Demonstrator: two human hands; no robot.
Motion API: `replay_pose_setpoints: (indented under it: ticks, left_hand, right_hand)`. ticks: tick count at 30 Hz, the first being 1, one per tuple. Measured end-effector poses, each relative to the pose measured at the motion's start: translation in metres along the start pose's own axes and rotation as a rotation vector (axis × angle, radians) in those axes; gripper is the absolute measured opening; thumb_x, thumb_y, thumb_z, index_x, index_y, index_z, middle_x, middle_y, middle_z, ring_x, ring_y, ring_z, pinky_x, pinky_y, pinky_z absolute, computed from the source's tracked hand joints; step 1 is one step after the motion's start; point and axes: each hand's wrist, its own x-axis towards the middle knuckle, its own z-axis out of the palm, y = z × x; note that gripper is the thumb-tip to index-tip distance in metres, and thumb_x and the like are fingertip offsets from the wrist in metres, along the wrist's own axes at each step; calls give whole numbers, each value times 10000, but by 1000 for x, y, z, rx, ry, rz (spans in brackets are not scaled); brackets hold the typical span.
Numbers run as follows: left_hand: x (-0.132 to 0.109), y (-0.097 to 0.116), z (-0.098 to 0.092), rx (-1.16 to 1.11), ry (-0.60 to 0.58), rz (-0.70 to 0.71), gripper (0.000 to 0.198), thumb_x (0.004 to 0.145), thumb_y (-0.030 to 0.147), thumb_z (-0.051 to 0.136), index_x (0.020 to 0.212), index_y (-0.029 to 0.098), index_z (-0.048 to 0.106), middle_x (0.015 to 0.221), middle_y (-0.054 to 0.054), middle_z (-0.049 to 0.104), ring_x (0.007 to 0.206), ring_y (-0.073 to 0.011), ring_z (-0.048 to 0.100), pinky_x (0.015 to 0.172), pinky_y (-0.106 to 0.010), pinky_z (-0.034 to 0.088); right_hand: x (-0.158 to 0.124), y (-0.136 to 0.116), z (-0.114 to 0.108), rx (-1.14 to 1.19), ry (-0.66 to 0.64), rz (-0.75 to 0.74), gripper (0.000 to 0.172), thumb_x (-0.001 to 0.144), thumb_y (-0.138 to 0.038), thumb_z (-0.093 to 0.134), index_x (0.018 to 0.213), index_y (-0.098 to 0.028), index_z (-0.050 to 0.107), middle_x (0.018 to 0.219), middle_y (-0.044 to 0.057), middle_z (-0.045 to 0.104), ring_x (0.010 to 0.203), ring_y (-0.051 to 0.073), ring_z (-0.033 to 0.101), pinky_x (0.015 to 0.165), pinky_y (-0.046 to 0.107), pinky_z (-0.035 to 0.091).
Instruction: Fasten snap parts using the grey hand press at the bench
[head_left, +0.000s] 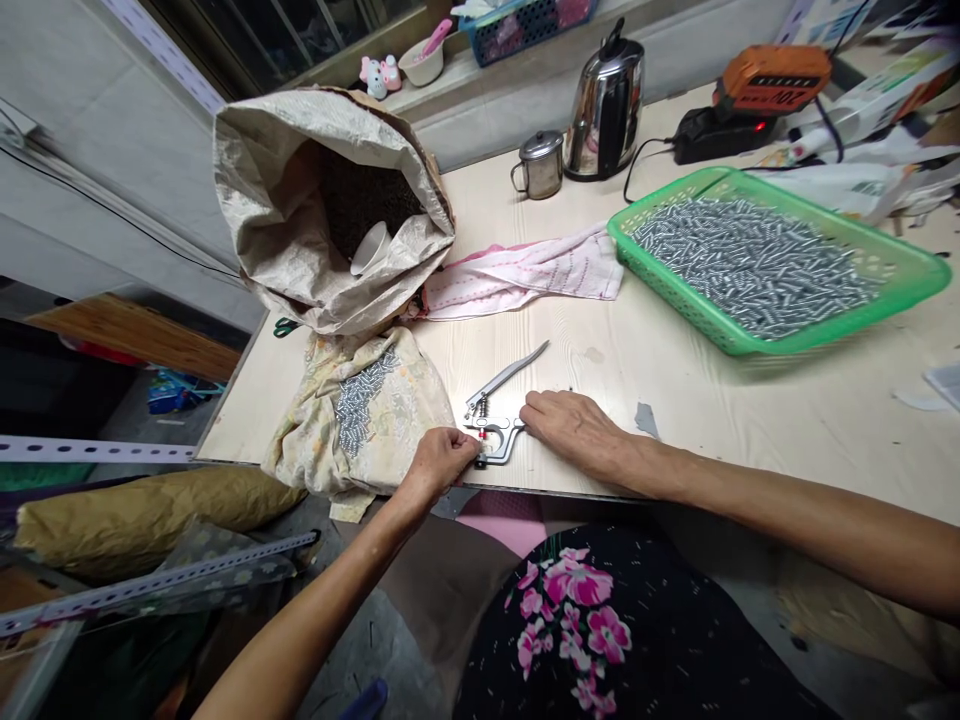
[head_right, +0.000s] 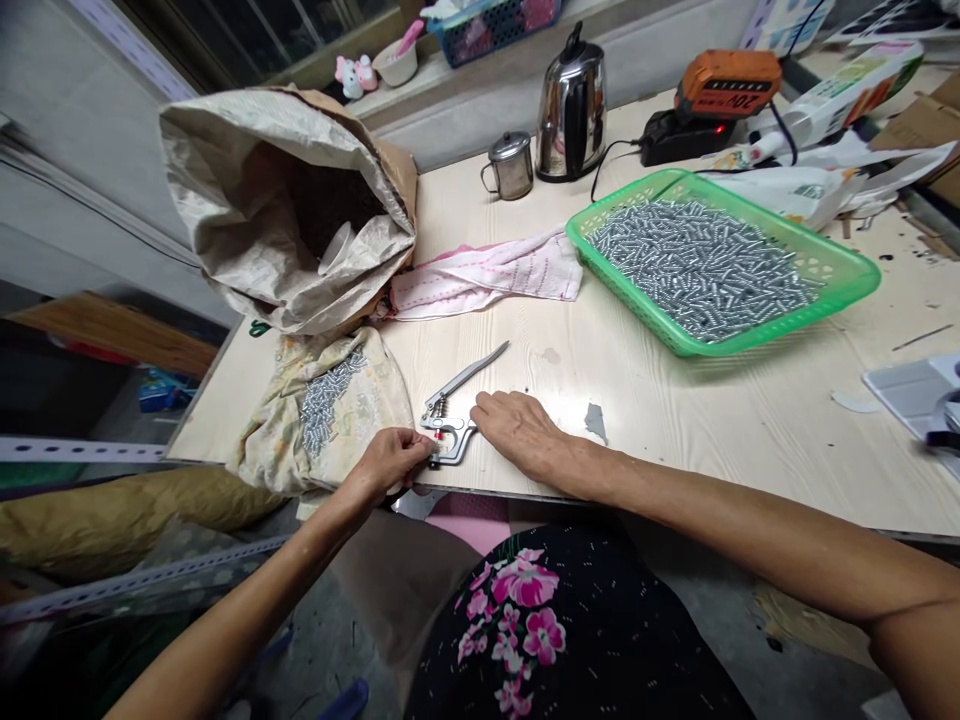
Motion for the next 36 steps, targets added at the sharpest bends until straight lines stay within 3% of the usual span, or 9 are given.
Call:
replay_pose_setpoints:
  ticks: [1,4,7,12,19,24,29,33,36]
  left_hand:
    - [0,0,0,-5,-5,3,258,735,371,596,579,166,594,401,50,433,377,-92,417,423,-211,328]
    - [0,1,-1,-7,-17,10,257,736,377,604,596,162,608,409,53,432,379,-94,420,422,-214,338]
    - [-1,2,-1,-3,-17,-2,253,740,380,603,618,159,613,412,59,418,382,-94,423,422,-211,343]
    - [0,2,0,-17,-23,-10,244,744,372,606,636,154,613,424,68,408,378,-87,409,423,-211,355]
    - [-6,5,-1,148,27,16,249,811,348,594,676,145,643,499,28,497,470,-124,504,479,-231,405]
    - [-15,22,11,483,326,404,253,897,320,583,1082,159,646,1062,-101,665,1025,-248,614,841,-354,523]
    - [14,39,22,665,119,886,688,834,303,702,1424,157,380,1483,-155,441,1387,-318,372,1125,-486,365]
    - [33,46,21,707,18,946,661,885,290,634,1451,141,325,1417,-168,485,1261,-295,471,1062,-469,414]
    - [35,52,22,760,41,907,586,882,337,648,1383,143,414,1289,-143,550,1156,-297,496,981,-456,450]
  right_hand:
    - [1,5,-2,-8,10,4,90,943,-243,515,980,-176,562,1080,118,604,898,228,525,740,351,398]
    - [10,27,-9,-52,37,-6,664,797,-555,706,1261,-128,498,1421,232,435,1236,371,429,943,485,400]
    - [21,49,-14,-69,-28,-43,1004,671,-696,738,1382,-69,407,1452,280,390,1326,433,345,1019,567,343]
    - [29,53,-17,-103,-62,-92,872,671,-694,736,1259,-87,519,1145,192,600,1042,348,529,927,491,407]
    - [21,36,-26,-92,-111,-17,486,747,-516,780,997,-143,594,992,128,607,893,277,521,704,358,413]
    - [15,23,-29,-8,-125,19,299,821,-351,754,956,-142,589,974,128,602,923,266,523,690,338,418]
    - [10,21,-33,23,-158,64,447,767,-342,799,1082,-115,577,1052,141,592,980,275,527,790,365,455]
    - [1,28,-36,-4,-153,145,623,689,-448,841,1128,-98,573,1091,168,585,994,315,529,780,392,455]
    - [-6,31,-34,-78,-101,155,505,744,-455,799,1050,-106,602,1026,160,597,944,305,535,778,389,428]
